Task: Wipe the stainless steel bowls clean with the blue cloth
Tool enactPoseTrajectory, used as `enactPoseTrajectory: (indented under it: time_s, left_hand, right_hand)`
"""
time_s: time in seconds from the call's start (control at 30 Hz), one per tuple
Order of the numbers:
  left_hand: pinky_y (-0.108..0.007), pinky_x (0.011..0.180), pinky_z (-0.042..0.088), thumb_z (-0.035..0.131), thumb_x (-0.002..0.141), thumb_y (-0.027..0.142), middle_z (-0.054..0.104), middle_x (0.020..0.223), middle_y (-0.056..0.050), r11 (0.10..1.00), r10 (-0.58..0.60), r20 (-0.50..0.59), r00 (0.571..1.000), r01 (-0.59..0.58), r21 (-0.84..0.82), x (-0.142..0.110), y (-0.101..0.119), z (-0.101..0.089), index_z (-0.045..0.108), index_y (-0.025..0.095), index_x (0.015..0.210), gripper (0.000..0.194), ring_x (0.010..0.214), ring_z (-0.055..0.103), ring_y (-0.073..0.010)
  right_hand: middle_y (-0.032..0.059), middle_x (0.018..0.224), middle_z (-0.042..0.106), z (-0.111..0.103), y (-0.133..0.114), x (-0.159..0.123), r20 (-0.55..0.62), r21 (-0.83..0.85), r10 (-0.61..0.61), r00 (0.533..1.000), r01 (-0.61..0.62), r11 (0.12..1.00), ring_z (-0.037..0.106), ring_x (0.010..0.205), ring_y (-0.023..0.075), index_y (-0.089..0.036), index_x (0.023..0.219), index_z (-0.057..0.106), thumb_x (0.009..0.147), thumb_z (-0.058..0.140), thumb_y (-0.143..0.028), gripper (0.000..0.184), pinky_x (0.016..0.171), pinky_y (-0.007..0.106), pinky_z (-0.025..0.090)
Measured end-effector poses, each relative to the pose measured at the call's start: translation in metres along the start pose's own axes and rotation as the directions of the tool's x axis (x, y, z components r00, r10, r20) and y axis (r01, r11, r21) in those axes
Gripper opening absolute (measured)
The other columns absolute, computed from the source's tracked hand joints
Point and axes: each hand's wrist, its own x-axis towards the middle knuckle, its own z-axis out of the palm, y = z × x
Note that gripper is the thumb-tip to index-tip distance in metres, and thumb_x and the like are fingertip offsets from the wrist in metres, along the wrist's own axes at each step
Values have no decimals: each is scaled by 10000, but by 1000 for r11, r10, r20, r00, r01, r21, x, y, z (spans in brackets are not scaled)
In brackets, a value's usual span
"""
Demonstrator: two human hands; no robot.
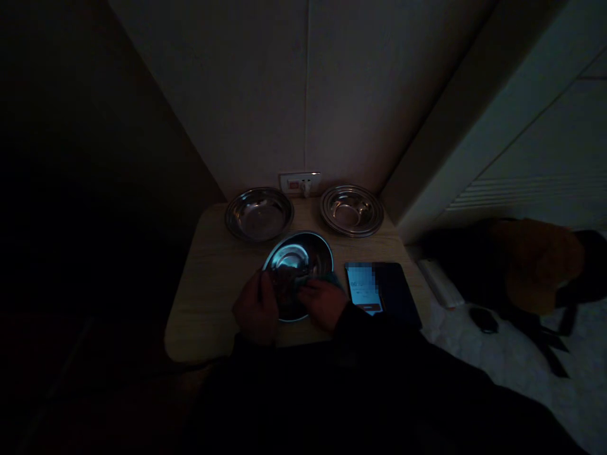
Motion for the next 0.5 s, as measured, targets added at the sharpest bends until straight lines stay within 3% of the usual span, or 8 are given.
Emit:
enactPoseTrajectory:
  time_s: [0.13, 0.23, 0.4, 0.5]
  left_hand:
    - [-222, 679, 463, 464, 823, 326, 695, 848, -75, 1000, 24, 3, 1000, -24, -14, 0, 6, 1, 661, 159, 925, 278, 752, 636, -144]
    - [-228, 669, 464, 448, 833, 326, 693, 847, -80, 999, -34, -54, 998, 34, -8, -3, 5, 4, 655, 157, 936, 286, 747, 634, -145]
    - [-238, 681, 467, 448, 836, 339, 686, 859, -83, 998, -66, -75, 995, 66, -1, -7, -3, 7, 646, 154, 932, 287, 767, 631, -151]
    - [-230, 673, 465, 462, 828, 336, 688, 854, -80, 1000, -27, -50, 998, 27, 6, -4, -4, 4, 649, 157, 928, 278, 757, 632, -148]
  right_hand:
    - [136, 983, 621, -8, 22, 7, -11, -57, 84, 996, -84, 995, 484, 1044, 256, -95, 922, 619, 815, 436, -82, 212, 911, 386, 370]
    - [141, 955, 627, -2, 9, 8, -29, -32, 120, 992, -121, 992, 497, 1012, 254, -86, 901, 621, 790, 454, -76, 200, 900, 381, 383]
    - [24, 984, 648, 9, -25, 1, -42, 105, 68, 997, -63, 992, 534, 967, 138, -158, 975, 614, 753, 484, -68, 273, 872, 203, 409]
    - [28, 1039, 638, 8, -18, -1, -63, 130, -1, 998, 10, 991, 517, 1018, 140, -156, 1011, 607, 776, 459, -77, 288, 898, 217, 399]
